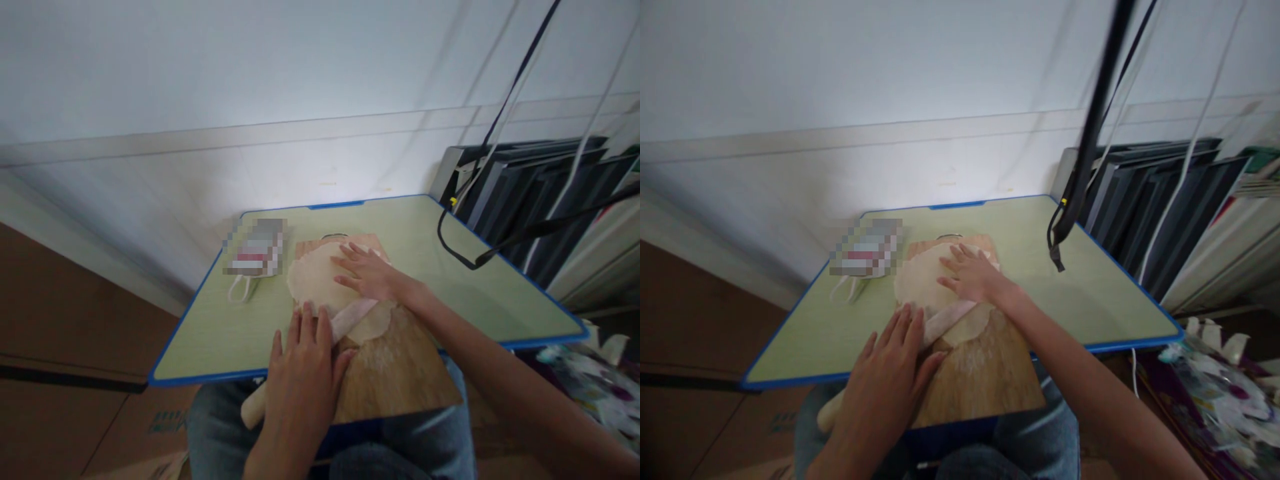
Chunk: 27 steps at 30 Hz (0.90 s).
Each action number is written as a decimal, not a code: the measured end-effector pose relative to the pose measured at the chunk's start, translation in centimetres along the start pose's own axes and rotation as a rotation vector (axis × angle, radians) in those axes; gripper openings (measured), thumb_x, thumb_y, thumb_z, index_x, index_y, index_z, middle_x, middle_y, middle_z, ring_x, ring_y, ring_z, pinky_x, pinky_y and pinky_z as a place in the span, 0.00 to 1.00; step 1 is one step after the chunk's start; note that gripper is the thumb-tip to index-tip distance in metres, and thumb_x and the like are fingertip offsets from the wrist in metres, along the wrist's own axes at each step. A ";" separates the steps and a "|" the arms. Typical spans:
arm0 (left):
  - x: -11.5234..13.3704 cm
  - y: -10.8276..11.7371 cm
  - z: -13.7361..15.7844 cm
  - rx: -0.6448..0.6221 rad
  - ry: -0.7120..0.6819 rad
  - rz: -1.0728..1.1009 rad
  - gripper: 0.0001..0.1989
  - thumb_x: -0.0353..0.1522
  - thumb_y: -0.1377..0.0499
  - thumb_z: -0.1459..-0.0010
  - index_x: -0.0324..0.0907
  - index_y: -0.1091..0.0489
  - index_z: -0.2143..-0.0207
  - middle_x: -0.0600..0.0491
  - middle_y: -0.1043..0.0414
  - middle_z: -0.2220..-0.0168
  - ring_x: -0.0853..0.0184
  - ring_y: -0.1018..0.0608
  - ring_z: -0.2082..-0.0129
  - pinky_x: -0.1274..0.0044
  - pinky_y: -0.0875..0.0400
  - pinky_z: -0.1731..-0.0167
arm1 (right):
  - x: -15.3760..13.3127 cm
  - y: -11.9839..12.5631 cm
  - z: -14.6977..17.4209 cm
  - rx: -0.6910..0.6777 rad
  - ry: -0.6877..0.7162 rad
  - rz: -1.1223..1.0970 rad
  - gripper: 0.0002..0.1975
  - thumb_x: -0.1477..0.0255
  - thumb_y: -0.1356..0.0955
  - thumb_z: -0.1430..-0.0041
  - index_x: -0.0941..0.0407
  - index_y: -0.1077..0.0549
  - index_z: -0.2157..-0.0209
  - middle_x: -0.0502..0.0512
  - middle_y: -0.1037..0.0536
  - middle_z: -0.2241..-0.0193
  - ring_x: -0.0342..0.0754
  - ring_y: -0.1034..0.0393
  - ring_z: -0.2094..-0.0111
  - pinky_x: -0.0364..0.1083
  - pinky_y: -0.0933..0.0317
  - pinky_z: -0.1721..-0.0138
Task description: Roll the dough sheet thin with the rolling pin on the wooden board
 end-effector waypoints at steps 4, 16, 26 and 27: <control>0.5 0.0 0.4 -0.002 -0.023 0.000 0.28 0.40 0.43 0.41 0.37 0.41 0.41 0.38 0.43 0.39 0.49 0.38 0.40 0.59 0.32 0.50 | -0.2 -0.3 1.9 0.029 0.040 -0.008 0.27 0.59 0.44 0.35 0.55 0.41 0.39 0.63 0.50 0.35 0.59 0.62 0.35 0.67 0.60 0.41; 1.3 0.4 1.6 0.089 -0.057 0.061 0.29 0.45 0.42 0.43 0.46 0.37 0.42 0.41 0.38 0.41 0.42 0.37 0.41 0.48 0.39 0.50 | -2.8 0.0 10.2 0.281 0.051 0.082 0.22 0.69 0.46 0.34 0.58 0.33 0.44 0.60 0.33 0.43 0.53 0.43 0.40 0.60 0.47 0.42; 1.3 0.5 0.4 0.082 -0.076 0.063 0.29 0.43 0.42 0.43 0.42 0.38 0.42 0.42 0.39 0.40 0.44 0.37 0.41 0.49 0.40 0.48 | -2.5 0.0 9.1 0.241 0.036 0.107 0.23 0.67 0.47 0.33 0.56 0.36 0.42 0.58 0.36 0.41 0.51 0.46 0.39 0.59 0.51 0.40; 1.2 0.6 0.2 0.088 -0.081 0.059 0.28 0.43 0.42 0.43 0.42 0.38 0.42 0.41 0.39 0.40 0.45 0.36 0.41 0.49 0.40 0.48 | -2.3 0.0 8.7 0.237 0.037 0.105 0.23 0.66 0.47 0.33 0.56 0.36 0.42 0.58 0.37 0.40 0.51 0.47 0.38 0.59 0.52 0.40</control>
Point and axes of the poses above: each hand's wrist, its own z-axis away from the middle knuckle, its own y-axis out of the back of the hand, x = y × z, the point moved 8 cm from there along -z, towards the middle knuckle
